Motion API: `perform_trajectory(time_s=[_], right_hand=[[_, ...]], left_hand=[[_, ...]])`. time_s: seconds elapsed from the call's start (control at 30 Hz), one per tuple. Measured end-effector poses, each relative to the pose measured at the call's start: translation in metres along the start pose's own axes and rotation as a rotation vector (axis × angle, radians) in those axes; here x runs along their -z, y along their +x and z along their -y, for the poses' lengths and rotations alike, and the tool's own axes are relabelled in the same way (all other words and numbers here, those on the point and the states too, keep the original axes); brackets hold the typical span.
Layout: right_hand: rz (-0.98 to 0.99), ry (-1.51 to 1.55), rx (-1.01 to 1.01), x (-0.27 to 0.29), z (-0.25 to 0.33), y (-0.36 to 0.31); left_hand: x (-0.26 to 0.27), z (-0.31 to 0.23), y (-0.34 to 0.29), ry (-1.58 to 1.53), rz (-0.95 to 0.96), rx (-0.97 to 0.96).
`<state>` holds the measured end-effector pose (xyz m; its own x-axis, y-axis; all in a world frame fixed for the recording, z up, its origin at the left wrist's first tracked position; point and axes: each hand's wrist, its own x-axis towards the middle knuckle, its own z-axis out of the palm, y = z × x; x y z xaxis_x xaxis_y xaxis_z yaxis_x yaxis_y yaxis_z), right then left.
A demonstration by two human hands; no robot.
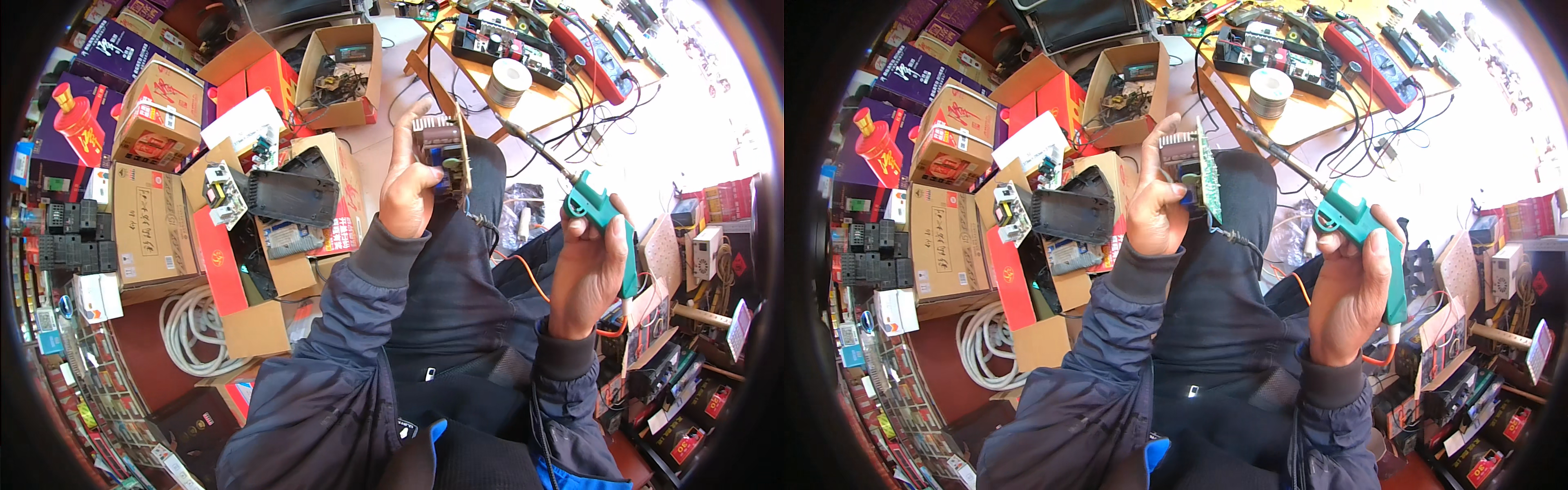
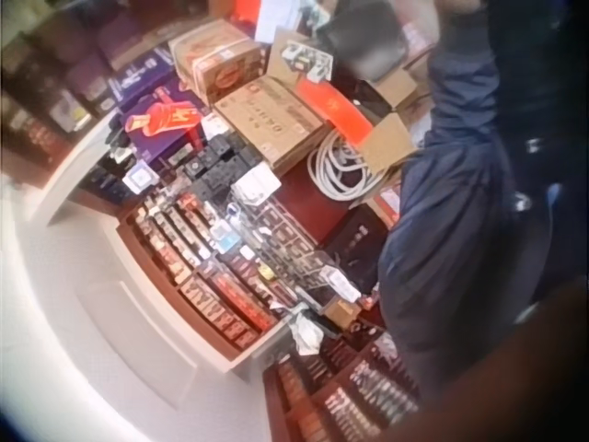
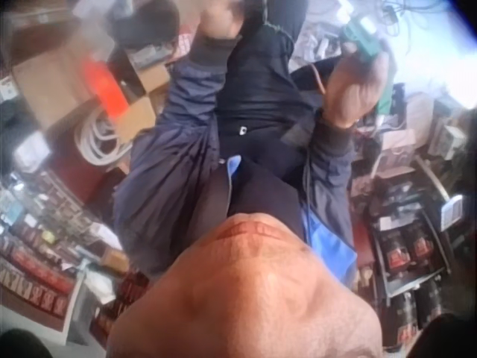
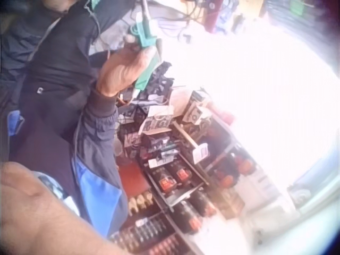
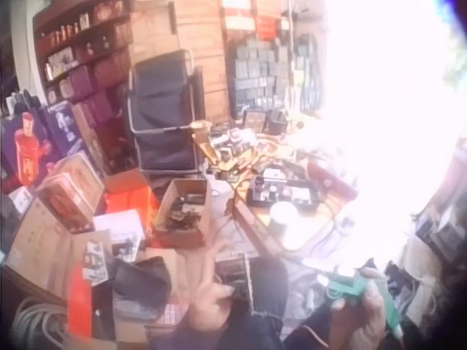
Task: The person sits on the floor and uses a soldering iron to heat and remove a component from a green circuit board. They then use multimeter probes to test points on the board, reposition the board, and continue soldering and testing.
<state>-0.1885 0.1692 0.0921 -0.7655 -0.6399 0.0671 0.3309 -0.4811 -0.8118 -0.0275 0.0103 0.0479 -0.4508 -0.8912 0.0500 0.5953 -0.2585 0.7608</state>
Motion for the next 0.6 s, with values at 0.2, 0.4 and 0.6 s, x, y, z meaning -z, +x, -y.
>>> perform_trajectory(time_s=[0.2,0.4,0.6], right_hand=[[0.11,-0.009,0.134,-0.012,0.006,0.018],[0.202,-0.11,0.249,-0.049,-0.015,0.04],[0.236,-0.193,0.319,-0.077,-0.048,0.049]], left_hand=[[-0.001,0.005,0.002,0.261,0.148,-0.022],[0.002,0.019,0.002,0.3,0.128,-0.123],[0.007,0.038,0.006,0.311,0.097,-0.39]])
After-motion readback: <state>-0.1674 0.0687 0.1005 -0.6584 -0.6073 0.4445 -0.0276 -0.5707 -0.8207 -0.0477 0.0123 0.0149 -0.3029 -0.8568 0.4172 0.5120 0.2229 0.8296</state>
